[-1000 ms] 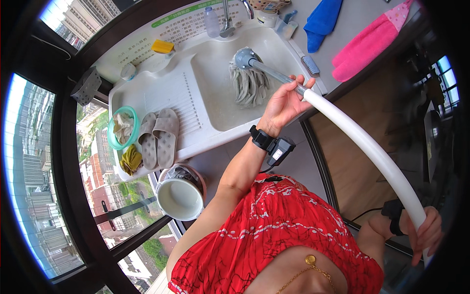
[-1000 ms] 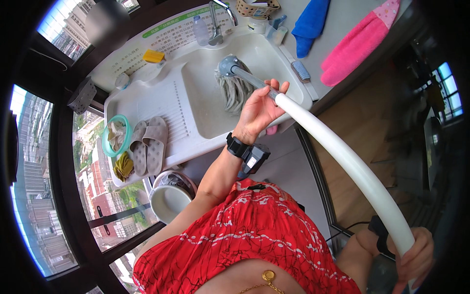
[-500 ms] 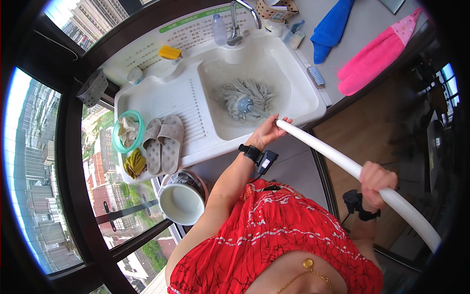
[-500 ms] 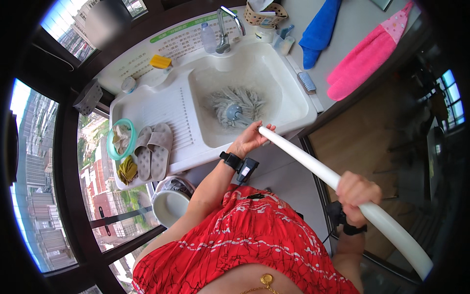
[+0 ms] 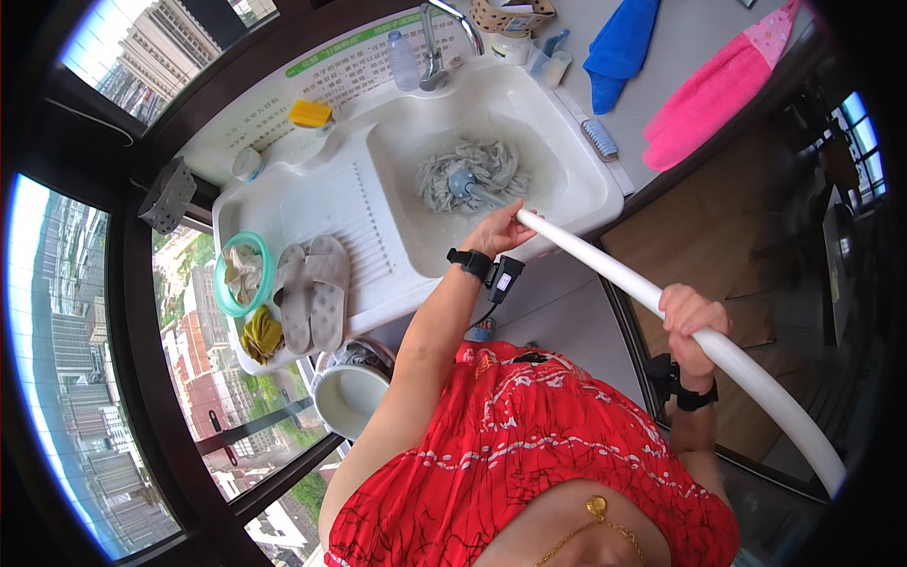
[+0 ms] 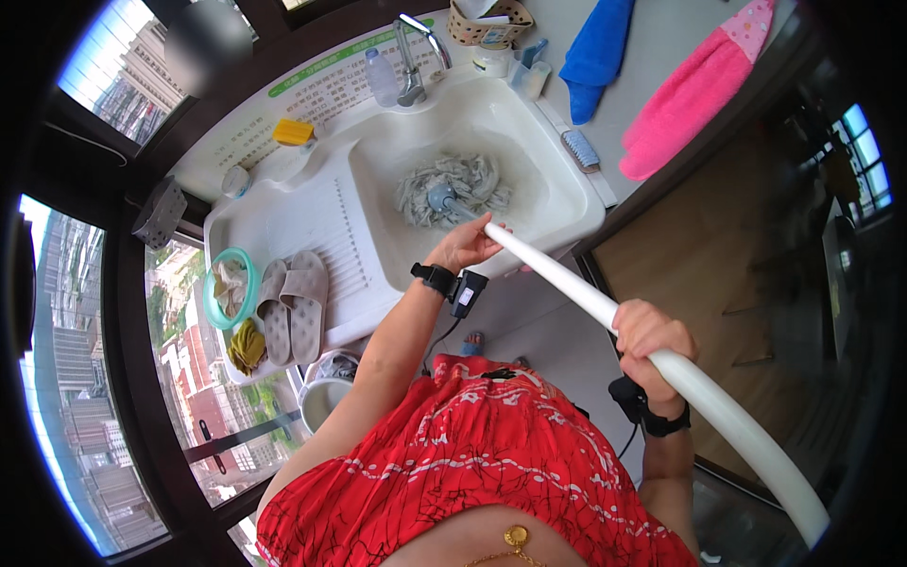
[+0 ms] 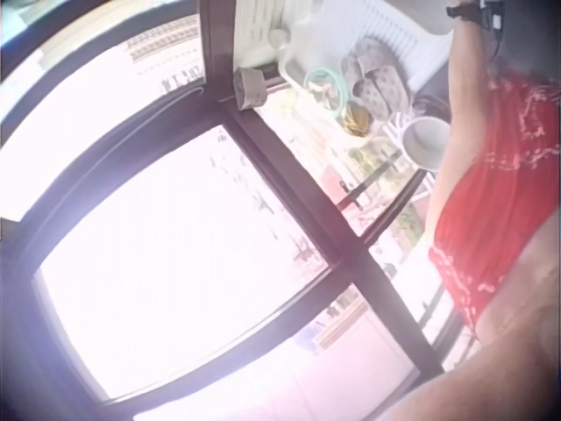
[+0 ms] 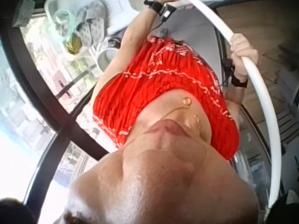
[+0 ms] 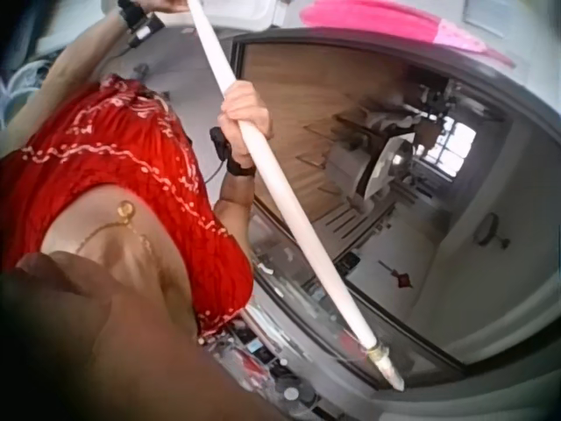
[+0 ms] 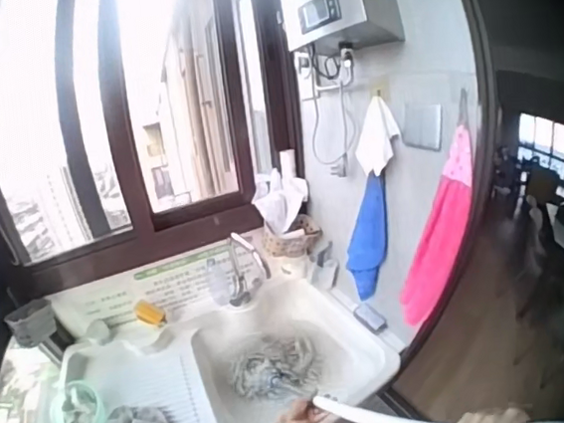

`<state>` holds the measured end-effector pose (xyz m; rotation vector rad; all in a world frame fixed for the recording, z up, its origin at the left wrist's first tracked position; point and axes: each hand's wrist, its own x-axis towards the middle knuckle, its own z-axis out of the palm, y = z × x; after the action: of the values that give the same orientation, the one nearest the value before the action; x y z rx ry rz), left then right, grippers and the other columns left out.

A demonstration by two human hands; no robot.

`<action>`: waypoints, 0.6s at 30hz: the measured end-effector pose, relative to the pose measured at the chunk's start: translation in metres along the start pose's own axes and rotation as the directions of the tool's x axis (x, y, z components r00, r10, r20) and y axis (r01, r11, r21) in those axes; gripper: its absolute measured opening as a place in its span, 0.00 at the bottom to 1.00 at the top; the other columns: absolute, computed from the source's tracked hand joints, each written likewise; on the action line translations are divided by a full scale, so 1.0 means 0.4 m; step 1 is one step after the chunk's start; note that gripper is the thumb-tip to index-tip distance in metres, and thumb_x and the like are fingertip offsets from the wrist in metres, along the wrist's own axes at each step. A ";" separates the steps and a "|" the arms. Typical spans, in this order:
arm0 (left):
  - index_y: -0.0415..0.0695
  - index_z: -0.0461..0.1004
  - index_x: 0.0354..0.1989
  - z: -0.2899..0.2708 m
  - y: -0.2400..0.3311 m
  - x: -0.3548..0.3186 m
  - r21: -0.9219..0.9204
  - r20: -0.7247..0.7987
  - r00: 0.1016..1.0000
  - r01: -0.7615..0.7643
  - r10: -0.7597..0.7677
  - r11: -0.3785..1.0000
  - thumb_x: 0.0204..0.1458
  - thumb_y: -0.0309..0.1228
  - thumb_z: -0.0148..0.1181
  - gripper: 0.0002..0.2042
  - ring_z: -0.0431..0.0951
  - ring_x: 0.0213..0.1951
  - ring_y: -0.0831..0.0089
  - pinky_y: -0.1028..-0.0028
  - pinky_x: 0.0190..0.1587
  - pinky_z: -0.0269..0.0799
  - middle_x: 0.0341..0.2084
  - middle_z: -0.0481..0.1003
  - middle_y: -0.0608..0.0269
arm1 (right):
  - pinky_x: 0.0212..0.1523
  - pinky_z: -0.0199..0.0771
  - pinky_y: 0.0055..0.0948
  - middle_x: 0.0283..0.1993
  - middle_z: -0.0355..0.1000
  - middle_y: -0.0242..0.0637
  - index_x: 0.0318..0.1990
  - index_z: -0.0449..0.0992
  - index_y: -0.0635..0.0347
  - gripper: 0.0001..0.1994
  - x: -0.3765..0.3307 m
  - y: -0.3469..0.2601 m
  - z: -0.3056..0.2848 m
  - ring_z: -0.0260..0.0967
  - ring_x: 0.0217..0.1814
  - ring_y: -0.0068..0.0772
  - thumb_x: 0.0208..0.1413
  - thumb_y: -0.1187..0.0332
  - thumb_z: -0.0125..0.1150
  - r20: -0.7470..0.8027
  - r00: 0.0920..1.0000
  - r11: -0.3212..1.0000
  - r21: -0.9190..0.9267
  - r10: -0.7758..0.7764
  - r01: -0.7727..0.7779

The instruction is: The person mops the floor while holding slippers, walks to a sink, and places the slippers down. The person then washes and wrings the mop head in the sink before mopping the wooden floor again.

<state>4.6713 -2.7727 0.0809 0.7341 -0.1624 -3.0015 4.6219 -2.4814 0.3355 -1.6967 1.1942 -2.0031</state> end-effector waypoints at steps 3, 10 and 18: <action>0.37 0.62 0.40 0.026 -0.060 0.002 0.098 0.187 0.978 0.076 -0.093 0.992 0.59 0.35 0.45 0.12 0.75 0.41 0.56 0.60 0.43 0.77 0.36 0.71 0.51 | 0.28 0.55 0.26 0.16 0.55 0.29 0.25 0.59 0.55 0.09 -0.002 -0.031 -0.029 0.53 0.20 0.27 0.35 0.76 0.51 0.107 0.990 0.993 0.077 -0.093 0.085; 0.38 0.65 0.37 0.072 -0.002 -0.012 0.209 -0.014 0.999 -0.028 0.032 0.978 0.57 0.33 0.49 0.09 0.76 0.39 0.61 0.68 0.41 0.78 0.35 0.71 0.54 | 0.30 0.56 0.31 0.19 0.59 0.31 0.27 0.59 0.56 0.09 0.008 0.012 -0.031 0.57 0.22 0.28 0.36 0.79 0.50 -0.106 0.992 0.998 -0.021 0.061 -0.063; 0.39 0.51 0.59 0.056 -0.065 -0.052 0.410 -0.110 0.970 -0.152 0.215 0.899 0.51 0.39 0.58 0.31 0.69 0.48 0.56 0.61 0.42 0.76 0.49 0.60 0.49 | 0.35 0.59 0.33 0.19 0.57 0.30 0.32 0.61 0.58 0.10 0.137 0.055 -0.069 0.56 0.23 0.26 0.39 0.78 0.49 0.040 0.994 0.992 0.076 0.097 -0.100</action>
<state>4.6790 -2.7432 0.1072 0.9162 -0.8097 -2.7405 4.5747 -2.5198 0.3586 -1.5983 1.1490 -1.9265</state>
